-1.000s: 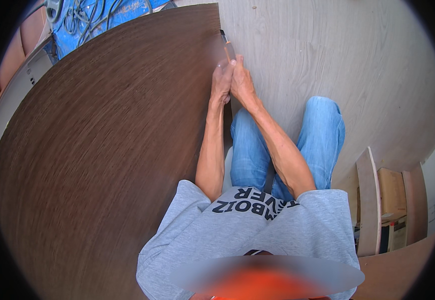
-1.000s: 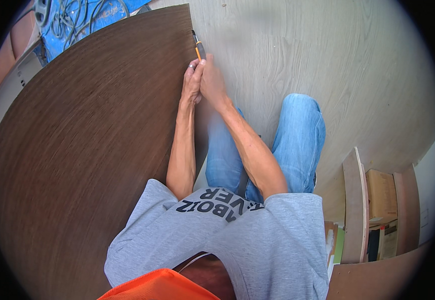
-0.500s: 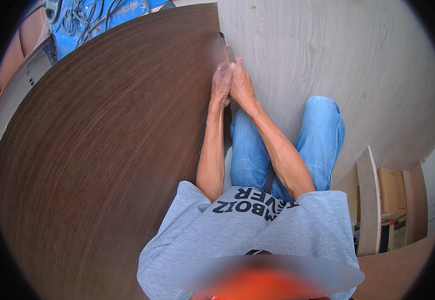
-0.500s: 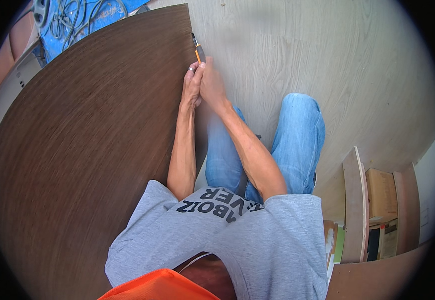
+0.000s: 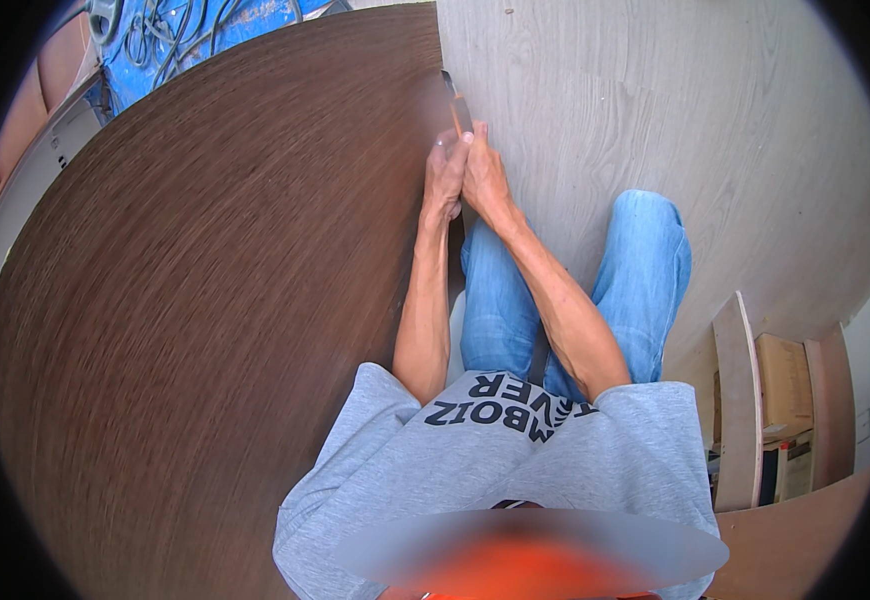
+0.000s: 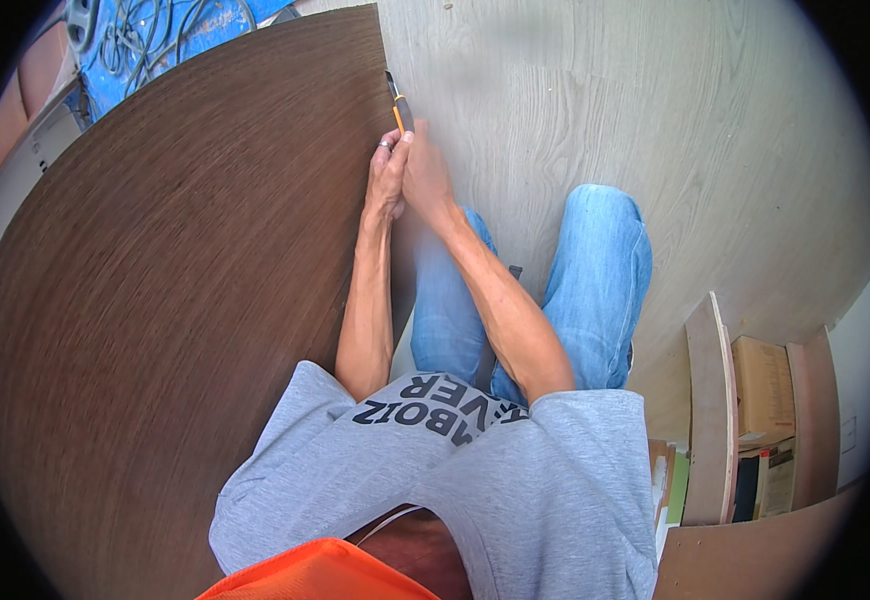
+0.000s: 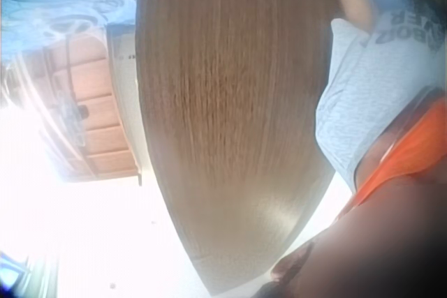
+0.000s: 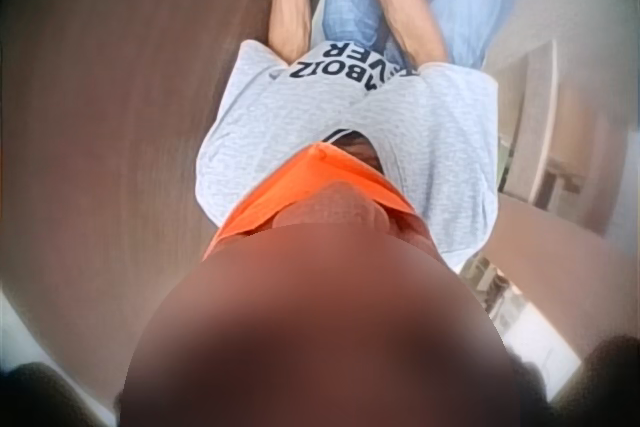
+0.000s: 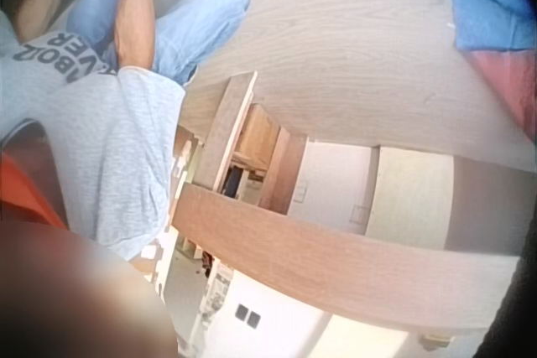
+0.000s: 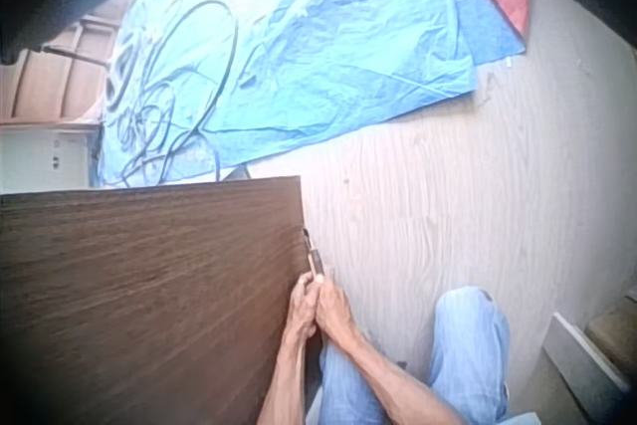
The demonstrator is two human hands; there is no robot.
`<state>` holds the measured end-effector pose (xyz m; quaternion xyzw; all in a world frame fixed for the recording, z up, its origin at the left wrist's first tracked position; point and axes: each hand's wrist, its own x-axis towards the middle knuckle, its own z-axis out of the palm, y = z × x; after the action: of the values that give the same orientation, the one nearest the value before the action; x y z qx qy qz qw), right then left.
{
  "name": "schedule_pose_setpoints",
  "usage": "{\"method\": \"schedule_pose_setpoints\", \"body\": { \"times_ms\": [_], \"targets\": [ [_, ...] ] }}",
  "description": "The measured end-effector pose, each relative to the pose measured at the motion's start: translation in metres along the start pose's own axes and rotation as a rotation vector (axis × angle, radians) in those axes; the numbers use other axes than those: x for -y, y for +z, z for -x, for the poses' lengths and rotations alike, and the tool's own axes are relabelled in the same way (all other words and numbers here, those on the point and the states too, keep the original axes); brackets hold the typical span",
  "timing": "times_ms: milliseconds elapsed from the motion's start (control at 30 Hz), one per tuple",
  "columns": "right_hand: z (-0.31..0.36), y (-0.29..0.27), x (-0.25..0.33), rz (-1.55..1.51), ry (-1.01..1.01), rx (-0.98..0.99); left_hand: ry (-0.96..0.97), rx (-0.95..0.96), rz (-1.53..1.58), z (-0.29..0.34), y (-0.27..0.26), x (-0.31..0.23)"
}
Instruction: The person kneels on the floor and uses a utility knife to score and cut a dark brown laminate flooring plank. They repeatedly score the edge of the plank to create a clean cut line.
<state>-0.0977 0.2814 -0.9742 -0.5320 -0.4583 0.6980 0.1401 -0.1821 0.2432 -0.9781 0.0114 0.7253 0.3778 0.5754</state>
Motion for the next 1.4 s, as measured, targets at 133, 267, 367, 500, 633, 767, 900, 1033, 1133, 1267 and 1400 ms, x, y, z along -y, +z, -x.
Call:
{"method": "schedule_pose_setpoints", "body": {
  "times_ms": [133,267,367,500,633,767,900,1033,1133,1267,1400],
  "targets": [
    [0.005,0.0,-0.001,0.02,0.01,-0.004,-0.024,-0.005,0.0,0.004,0.0,0.005],
    [0.007,0.0,-0.003,0.011,0.01,-0.006,-0.032,-0.02,-0.002,0.005,-0.001,0.009],
    [0.007,-0.002,-0.004,0.036,0.02,0.011,-0.03,-0.025,-0.003,0.004,-0.001,0.011],
    [0.011,-0.002,-0.005,0.013,0.043,0.016,-0.044,-0.031,-0.017,0.008,-0.001,0.015],
    [0.014,-0.002,-0.005,0.03,0.08,0.01,-0.051,-0.035,-0.018,0.012,0.0,0.018],
    [0.016,-0.003,-0.005,0.019,0.107,0.016,-0.075,-0.022,-0.009,0.013,0.0,0.016],
    [0.019,-0.004,-0.009,0.003,0.107,0.03,-0.069,-0.04,-0.051,0.019,0.001,0.017],
    [0.025,-0.001,-0.016,0.012,0.11,0.025,-0.058,-0.056,-0.029,0.025,0.002,0.022],
    [0.027,0.001,-0.018,0.008,0.135,0.039,-0.045,-0.06,-0.018,0.027,0.0,0.022],
    [0.028,0.001,-0.015,0.016,0.116,0.035,-0.064,-0.03,-0.004,0.029,-0.002,0.022],
    [0.031,-0.002,-0.018,-0.018,0.12,0.038,-0.086,-0.05,-0.01,0.031,0.001,0.025]
  ]
}}
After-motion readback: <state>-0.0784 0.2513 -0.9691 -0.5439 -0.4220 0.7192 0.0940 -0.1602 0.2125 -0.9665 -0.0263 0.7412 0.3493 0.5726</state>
